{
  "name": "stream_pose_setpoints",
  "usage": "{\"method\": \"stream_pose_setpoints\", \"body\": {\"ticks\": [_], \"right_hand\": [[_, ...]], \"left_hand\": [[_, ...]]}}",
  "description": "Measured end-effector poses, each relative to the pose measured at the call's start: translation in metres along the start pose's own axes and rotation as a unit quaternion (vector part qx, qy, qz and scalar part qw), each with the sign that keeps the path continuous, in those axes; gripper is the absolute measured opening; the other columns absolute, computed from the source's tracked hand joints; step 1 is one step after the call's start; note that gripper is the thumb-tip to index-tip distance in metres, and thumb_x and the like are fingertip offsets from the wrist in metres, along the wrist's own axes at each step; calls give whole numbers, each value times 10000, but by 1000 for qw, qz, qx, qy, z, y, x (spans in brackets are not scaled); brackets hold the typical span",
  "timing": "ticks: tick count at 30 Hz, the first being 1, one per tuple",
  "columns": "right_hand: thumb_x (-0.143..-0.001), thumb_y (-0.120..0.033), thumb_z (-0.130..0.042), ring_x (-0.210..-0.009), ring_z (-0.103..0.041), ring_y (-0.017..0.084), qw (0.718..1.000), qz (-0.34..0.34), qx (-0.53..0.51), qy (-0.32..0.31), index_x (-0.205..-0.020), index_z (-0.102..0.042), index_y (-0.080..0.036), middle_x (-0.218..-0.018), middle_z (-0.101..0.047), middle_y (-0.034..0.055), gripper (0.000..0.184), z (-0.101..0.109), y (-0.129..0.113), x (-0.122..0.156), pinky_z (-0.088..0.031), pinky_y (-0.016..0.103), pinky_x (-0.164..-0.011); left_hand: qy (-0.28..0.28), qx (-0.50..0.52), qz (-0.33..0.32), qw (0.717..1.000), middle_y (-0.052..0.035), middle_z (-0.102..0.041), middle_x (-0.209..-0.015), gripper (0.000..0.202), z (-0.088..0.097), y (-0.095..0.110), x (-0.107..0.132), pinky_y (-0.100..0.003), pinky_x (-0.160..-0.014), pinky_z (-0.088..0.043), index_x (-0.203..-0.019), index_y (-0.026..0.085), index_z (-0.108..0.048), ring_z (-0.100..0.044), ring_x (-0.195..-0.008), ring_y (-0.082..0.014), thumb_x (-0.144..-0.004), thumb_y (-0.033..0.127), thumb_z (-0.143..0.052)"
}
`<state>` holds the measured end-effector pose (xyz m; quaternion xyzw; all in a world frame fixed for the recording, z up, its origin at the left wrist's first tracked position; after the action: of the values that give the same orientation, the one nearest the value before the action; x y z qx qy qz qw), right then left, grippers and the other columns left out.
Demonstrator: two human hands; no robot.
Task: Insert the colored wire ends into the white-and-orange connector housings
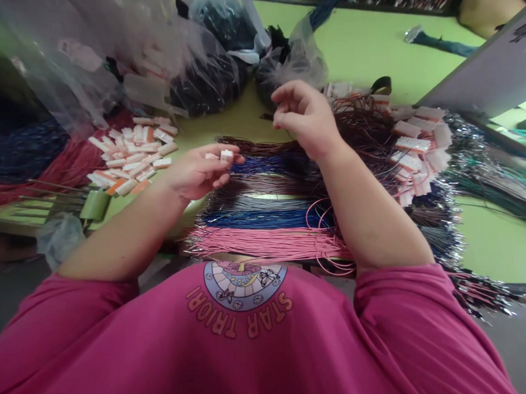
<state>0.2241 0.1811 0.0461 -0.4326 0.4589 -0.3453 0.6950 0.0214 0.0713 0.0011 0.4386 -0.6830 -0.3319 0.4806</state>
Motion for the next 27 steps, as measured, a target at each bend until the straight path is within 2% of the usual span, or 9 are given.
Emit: {"method": "stream_pose_setpoints", "body": {"ticks": [2, 4, 6, 8, 10, 13, 17, 23, 27], "right_hand": [[-804, -431, -775, -784, -651, 182, 998, 24, 24, -56, -925, -662, -261, -812, -689, 0, 237, -16, -17, 15, -521, 356, -759], [-866, -435, -725, -800, -653, 177, 990, 47, 58, -121, -914, -683, -232, -824, -705, 9, 213, -35, -26, 31, -511, 337, -759], [-904, -394, -680, -799, -644, 164, 975, 79, 95, -187, -910, -706, -204, -836, -722, 13, 192, -53, -27, 45, -497, 318, -762], [-934, -333, -631, -803, -641, 155, 954, 114, 132, -242, -921, -726, -191, -858, -738, 19, 171, -67, -24, 56, -487, 306, -772], [-960, -275, -585, -804, -636, 154, 937, 149, 168, -269, -929, -735, -189, -866, -738, 28, 176, -74, -21, 63, -477, 301, -777], [-997, -248, -550, -802, -614, 157, 921, 196, 201, -268, -944, -731, -183, -860, -713, 41, 199, -75, -21, 68, -463, 299, -772], [-1035, -296, -538, -826, -598, 167, 915, 228, 208, -259, -1006, -732, -183, -873, -671, 47, 226, -72, -26, 71, -451, 305, -774], [-1035, -321, -471, -772, -567, 186, 877, 243, 314, -271, -1009, -771, -250, -839, -683, 50, 309, -83, -38, 82, -372, 330, -716], [-1004, -305, -462, -772, -590, 188, 894, 193, 317, -253, -992, -777, -238, -855, -721, 55, 322, -82, -37, 81, -387, 326, -722]], "left_hand": [[-29, -3, -14, 999, -45, -759, -851, 214, -3, -2, -6, -168, -417, -354, -915, 106, -758, -547, -479, -37, -721, 63, -679], [-58, 9, -15, 998, -63, -732, -803, 121, -2, -8, -12, -172, -448, -389, -804, 97, -746, -592, -537, -62, -746, 180, -678], [-82, 3, -21, 996, -65, -699, -750, 200, 1, -13, -15, -177, -456, -390, -768, 102, -730, -593, -556, -74, -776, 301, -720], [-91, -19, -46, 995, -40, -694, -762, 257, 5, -15, -16, -175, -452, -364, -869, 121, -725, -543, -533, -55, -721, 308, -819], [-85, -32, -76, 993, -26, -728, -889, 481, 8, -16, -17, -178, -479, -393, -1051, 169, -689, -545, -555, -46, -621, 232, -895], [-74, -38, -89, 993, -30, -735, -1043, 659, 10, -19, -17, -195, -547, -471, -1128, 206, -621, -619, -645, -69, -551, 204, -940], [-94, -69, -58, 991, 25, -677, -790, 544, 7, -27, -16, -218, -585, -503, -1047, 189, -634, -628, -639, -100, -603, 265, -937], [-110, -71, -47, 990, 22, -687, -767, 504, 4, -30, -10, -255, -659, -539, -1037, 204, -671, -638, -658, -116, -623, 300, -942], [-120, -57, -40, 990, 22, -699, -793, 555, 2, -32, -9, -261, -648, -546, -1075, 224, -648, -652, -658, -127, -620, 318, -952]]}}
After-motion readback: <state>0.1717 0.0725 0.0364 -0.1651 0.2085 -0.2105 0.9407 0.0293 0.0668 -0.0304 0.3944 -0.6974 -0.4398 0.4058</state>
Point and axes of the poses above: each hand's wrist, its own x-axis away from the middle knuckle, its own z-axis out of the back of the hand, y = z × x, the point moved 7 cm from there along -x, towards the middle knuckle
